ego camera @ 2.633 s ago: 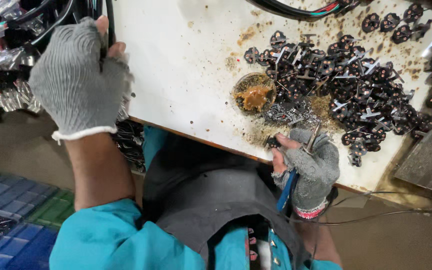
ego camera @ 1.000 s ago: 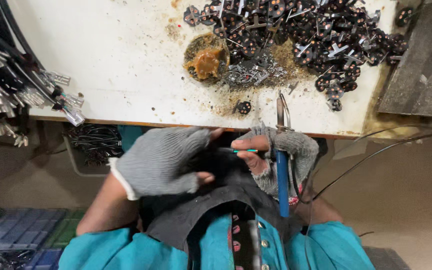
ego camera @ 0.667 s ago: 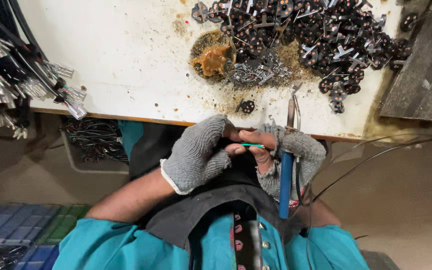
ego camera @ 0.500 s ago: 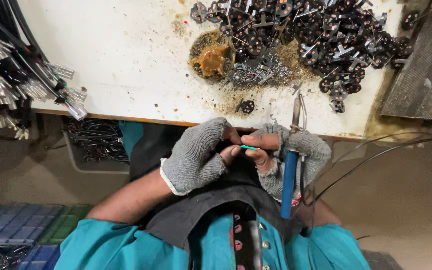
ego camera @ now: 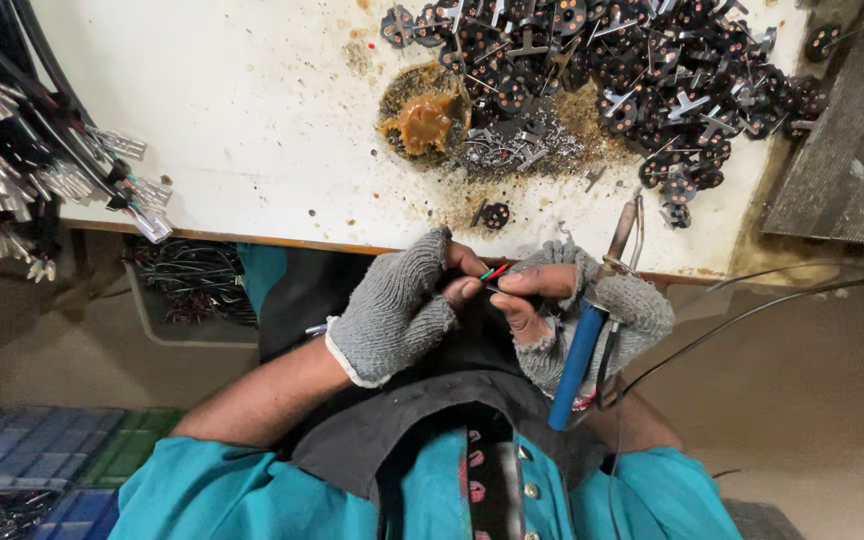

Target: The person solders colored wire ends onto small black electronic components at a workbench. They hold a component in one hand and a soldering iron in the other, dip wire ends into a flux paste, solder the joint, and set finished pieces aside while picking up new wires and components.

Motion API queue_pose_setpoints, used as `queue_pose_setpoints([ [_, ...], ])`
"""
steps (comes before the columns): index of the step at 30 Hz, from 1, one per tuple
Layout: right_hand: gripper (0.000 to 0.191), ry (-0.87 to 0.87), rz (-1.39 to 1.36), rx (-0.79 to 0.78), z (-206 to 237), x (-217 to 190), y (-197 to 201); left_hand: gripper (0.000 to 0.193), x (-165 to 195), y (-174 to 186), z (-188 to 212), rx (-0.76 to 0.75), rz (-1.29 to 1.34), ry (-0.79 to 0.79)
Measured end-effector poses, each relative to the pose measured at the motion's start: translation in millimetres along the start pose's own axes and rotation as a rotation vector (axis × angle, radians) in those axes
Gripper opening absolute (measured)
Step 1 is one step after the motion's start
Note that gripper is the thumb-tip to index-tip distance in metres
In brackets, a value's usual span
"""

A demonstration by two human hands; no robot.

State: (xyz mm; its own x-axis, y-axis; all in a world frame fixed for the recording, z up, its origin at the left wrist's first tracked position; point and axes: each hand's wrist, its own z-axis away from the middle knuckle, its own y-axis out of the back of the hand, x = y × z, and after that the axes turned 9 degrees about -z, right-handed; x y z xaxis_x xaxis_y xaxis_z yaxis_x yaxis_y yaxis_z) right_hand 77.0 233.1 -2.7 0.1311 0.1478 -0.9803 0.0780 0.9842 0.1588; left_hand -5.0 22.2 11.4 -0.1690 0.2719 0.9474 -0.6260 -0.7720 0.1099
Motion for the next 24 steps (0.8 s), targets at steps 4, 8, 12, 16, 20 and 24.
queue_pose_setpoints([
  [4, 0.018, 0.007, -0.016, -0.024, 1, -2, 0, 0.013, -3, 0, 0, 0.027, -0.034, -0.079],
  [8, 0.018, 0.03, 0.026, -0.04, 3, 0, 2, 0.01, -7, -2, 2, 0.029, -0.063, -0.102],
  [12, 0.017, -0.067, -0.061, -0.019, 3, 10, -1, 0.015, -11, -6, 2, 0.115, -0.289, -0.246],
  [16, 0.015, -0.077, -0.095, -0.009, 4, 12, -4, 0.034, -13, -3, 1, 0.138, -0.459, -0.389],
  [20, 0.014, 0.021, -0.04, -0.028, 3, 5, 1, 0.021, -3, -6, 1, 0.191, -0.226, -0.266],
  [24, 0.013, -0.059, -0.089, -0.035, -1, 0, 5, 0.032, 6, -3, 2, 0.013, 0.238, 0.104],
])
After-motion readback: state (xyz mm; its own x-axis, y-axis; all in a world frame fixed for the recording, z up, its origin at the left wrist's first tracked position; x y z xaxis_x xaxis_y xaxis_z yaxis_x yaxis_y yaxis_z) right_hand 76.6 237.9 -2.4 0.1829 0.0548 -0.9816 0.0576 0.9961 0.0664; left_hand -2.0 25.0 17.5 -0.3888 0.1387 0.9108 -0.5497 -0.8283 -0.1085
